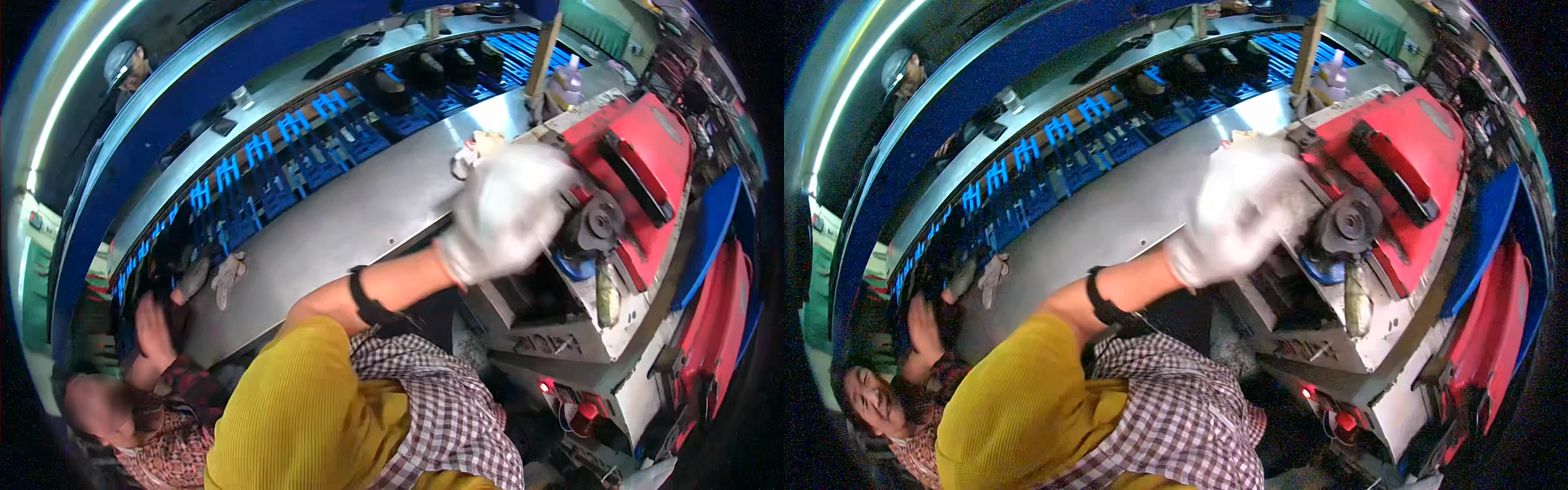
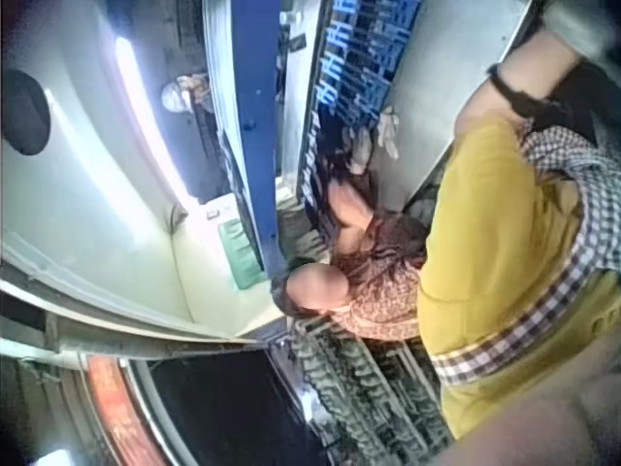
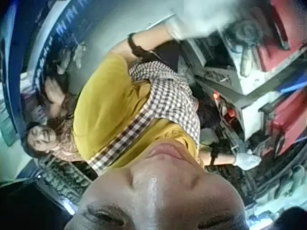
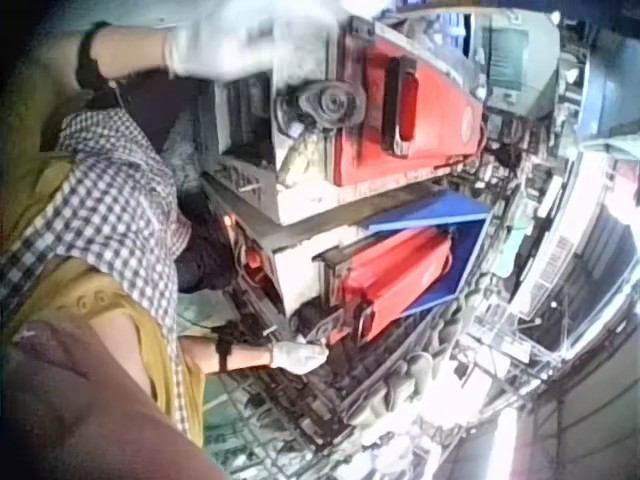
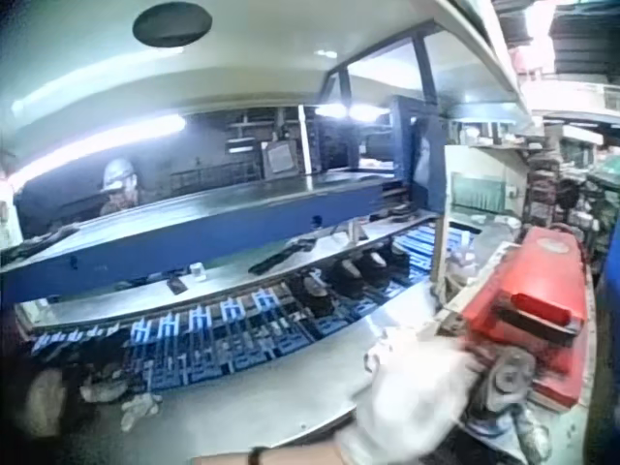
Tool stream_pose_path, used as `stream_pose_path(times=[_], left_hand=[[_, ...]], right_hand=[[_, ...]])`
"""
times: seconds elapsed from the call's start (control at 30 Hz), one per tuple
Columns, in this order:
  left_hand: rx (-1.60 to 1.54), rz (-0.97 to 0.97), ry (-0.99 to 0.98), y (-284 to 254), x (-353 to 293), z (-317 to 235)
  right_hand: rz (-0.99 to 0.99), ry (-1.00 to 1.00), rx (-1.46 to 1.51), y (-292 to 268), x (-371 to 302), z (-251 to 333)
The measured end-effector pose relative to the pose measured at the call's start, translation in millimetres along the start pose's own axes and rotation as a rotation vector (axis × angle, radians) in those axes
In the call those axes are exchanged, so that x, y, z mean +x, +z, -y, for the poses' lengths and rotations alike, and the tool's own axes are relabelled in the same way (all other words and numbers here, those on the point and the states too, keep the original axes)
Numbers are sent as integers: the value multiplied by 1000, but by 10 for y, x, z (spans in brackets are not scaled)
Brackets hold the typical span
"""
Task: Manually attaching soles or processing shoe components using machinery on a factory production line.
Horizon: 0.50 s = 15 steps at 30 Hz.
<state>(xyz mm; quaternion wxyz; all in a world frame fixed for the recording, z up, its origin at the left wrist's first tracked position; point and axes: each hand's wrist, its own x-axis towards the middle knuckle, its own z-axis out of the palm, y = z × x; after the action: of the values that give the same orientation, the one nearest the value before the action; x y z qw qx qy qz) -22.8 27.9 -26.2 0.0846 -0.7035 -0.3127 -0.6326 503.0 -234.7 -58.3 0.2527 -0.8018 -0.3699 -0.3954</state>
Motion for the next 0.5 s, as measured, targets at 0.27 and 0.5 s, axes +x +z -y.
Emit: stream_pose_path(times=[0.27, 0.5], left_hand=[[913, 717, -803, -1362, -1964, 803], [899, 822, -556, -1443, -1883, 596]], right_hand=[[2, 210, 128, -19, 70, 117], [8, 249, 287, -64, 15, 376]])
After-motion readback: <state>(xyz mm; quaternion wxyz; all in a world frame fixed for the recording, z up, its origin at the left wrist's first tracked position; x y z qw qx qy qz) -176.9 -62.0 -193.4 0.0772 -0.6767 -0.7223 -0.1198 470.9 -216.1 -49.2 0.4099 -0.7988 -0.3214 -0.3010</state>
